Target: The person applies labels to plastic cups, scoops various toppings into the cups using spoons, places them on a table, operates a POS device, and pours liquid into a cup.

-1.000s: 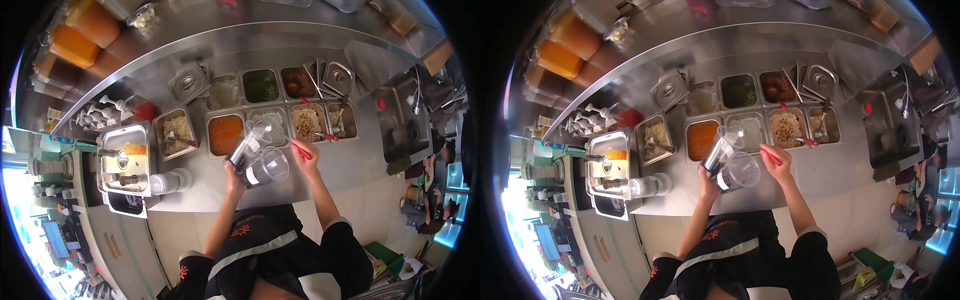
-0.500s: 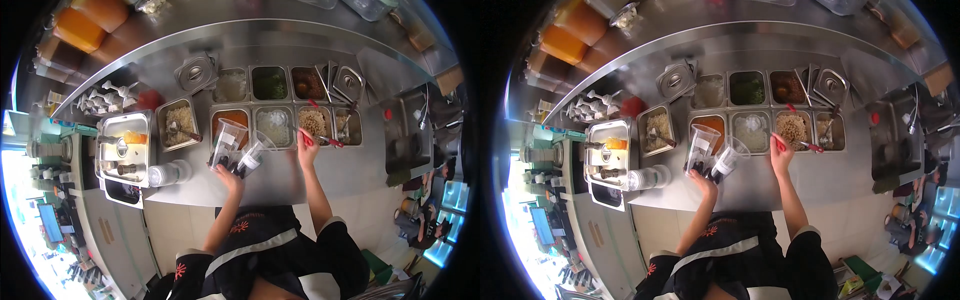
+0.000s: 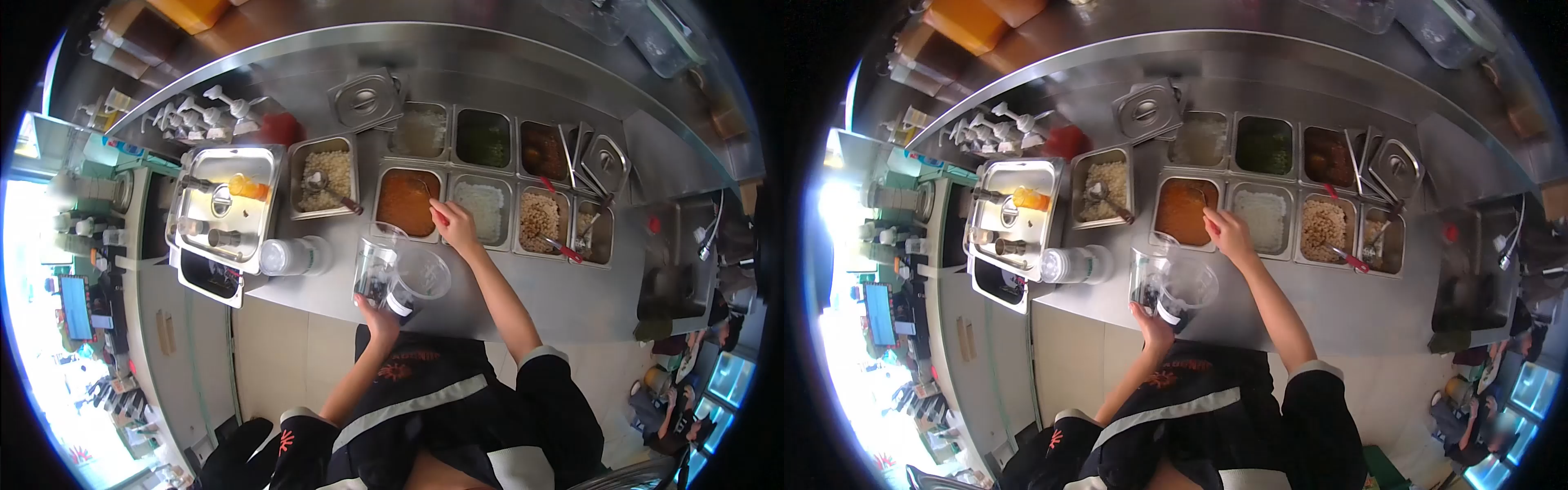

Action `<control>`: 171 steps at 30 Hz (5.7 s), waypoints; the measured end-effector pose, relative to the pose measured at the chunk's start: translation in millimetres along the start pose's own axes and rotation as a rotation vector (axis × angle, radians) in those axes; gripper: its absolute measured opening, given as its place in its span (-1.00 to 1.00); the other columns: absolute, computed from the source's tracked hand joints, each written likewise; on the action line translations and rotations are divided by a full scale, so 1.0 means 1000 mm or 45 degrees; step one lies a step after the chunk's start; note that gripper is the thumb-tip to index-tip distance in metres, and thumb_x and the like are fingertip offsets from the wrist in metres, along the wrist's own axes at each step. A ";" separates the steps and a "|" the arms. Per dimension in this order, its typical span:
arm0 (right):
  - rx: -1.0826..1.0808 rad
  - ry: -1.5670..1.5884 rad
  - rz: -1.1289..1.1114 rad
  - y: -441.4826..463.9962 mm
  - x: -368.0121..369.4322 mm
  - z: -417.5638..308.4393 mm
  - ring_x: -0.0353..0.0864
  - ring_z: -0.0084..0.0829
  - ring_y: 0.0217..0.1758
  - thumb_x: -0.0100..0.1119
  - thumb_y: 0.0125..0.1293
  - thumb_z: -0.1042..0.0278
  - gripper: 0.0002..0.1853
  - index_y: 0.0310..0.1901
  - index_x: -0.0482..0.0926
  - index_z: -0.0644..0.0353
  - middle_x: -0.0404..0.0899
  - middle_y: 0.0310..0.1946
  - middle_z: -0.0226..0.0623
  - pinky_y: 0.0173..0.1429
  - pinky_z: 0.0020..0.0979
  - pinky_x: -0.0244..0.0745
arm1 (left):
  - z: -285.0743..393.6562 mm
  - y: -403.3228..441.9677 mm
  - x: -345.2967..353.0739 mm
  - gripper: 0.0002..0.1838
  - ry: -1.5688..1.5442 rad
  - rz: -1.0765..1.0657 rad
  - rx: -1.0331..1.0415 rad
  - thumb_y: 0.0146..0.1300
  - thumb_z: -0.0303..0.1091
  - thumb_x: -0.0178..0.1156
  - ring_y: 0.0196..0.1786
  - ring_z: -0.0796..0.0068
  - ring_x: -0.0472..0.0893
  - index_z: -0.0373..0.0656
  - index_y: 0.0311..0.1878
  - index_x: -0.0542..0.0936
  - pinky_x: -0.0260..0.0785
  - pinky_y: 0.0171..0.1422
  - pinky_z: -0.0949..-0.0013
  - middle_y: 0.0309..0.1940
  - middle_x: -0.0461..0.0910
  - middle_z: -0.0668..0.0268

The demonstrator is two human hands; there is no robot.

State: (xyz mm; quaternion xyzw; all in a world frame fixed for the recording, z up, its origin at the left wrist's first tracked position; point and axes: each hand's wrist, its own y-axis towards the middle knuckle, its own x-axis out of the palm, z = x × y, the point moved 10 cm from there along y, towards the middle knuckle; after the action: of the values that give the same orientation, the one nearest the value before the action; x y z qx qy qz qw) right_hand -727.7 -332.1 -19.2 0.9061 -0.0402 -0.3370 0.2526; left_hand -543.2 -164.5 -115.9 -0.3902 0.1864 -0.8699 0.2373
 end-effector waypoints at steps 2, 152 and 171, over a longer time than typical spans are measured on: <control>0.176 0.214 0.148 0.000 0.009 0.015 0.46 -0.42 -0.60 0.14 0.05 0.48 -0.87 -0.31 0.57 0.14 0.49 -0.59 -0.29 -0.48 -0.51 0.36 | 0.002 -0.010 -0.012 -0.26 0.044 0.134 -0.112 0.14 0.29 -0.28 0.24 0.18 0.17 0.01 0.27 0.00 0.00 0.29 0.09 0.23 0.09 0.20; 1.973 -2.713 0.944 -0.985 -0.485 -0.612 0.41 -0.20 -0.03 0.13 0.04 0.13 -0.60 -0.10 0.48 0.14 0.46 -0.07 -0.25 0.02 -0.25 0.27 | -0.077 -0.053 -0.153 -0.57 1.647 -1.175 -0.647 0.24 -0.08 -0.06 -0.11 0.59 0.35 -0.15 0.07 0.33 0.20 -0.03 0.41 -0.09 0.39 0.36; 1.423 -0.776 -0.153 -0.555 -0.138 -0.217 0.54 -0.32 -0.21 0.23 -0.03 0.18 -0.56 -0.12 0.47 0.27 0.56 -0.33 -0.13 -0.16 -0.33 0.42 | 0.224 0.054 -0.008 -0.04 1.385 -0.116 1.200 -0.31 -0.05 0.37 0.01 0.13 0.35 -0.13 0.16 0.06 0.24 -0.04 0.12 -0.03 0.30 0.12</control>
State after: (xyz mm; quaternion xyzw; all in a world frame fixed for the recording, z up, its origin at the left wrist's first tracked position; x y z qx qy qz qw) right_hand -751.5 277.1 -66.6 0.7652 -0.2292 -0.5214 -0.3002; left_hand -352.1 -235.9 -8.0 0.2347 -0.1336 -0.9380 0.2174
